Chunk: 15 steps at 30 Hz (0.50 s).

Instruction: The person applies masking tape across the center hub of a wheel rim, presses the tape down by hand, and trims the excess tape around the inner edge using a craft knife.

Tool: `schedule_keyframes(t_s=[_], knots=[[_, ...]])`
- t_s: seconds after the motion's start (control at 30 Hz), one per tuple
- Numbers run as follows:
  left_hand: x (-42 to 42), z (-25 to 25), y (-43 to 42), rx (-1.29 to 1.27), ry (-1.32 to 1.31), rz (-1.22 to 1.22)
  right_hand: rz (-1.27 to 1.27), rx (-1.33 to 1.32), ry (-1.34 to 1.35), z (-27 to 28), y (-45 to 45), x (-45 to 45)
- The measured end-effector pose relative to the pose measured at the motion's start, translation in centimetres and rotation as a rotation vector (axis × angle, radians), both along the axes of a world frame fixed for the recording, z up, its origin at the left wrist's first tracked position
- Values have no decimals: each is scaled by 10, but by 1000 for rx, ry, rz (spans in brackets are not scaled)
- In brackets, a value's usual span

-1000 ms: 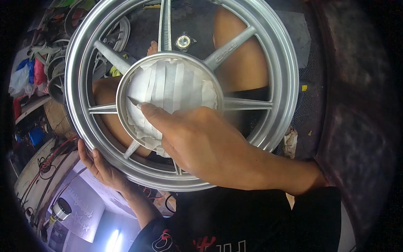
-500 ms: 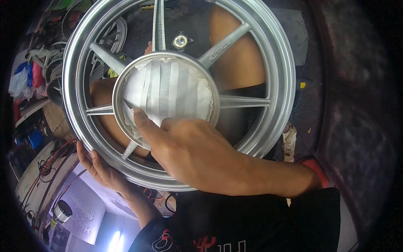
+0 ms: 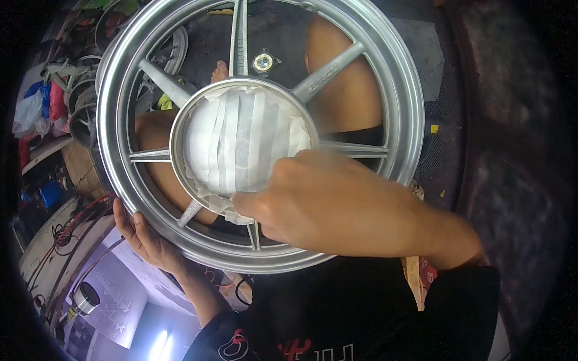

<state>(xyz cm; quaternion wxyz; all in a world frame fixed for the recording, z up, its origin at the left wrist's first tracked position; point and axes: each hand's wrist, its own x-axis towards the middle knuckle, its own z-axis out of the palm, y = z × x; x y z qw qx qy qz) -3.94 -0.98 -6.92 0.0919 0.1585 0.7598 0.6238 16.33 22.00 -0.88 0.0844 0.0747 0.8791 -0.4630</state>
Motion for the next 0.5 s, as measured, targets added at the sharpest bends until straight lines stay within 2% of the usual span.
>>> schedule_keyframes(t_s=[0.2, 0.4, 0.5], knots=[[1, 1, -1, -16, -13, -7, 155, -28, -96, 9, 23, -3], [-1, 2, -1, -42, 12, -18, 135, -7, -33, 7, 30, 8], [-8, 8, 10, -48, 9, -85, 37, -14, 36, 13, 35, 22]])
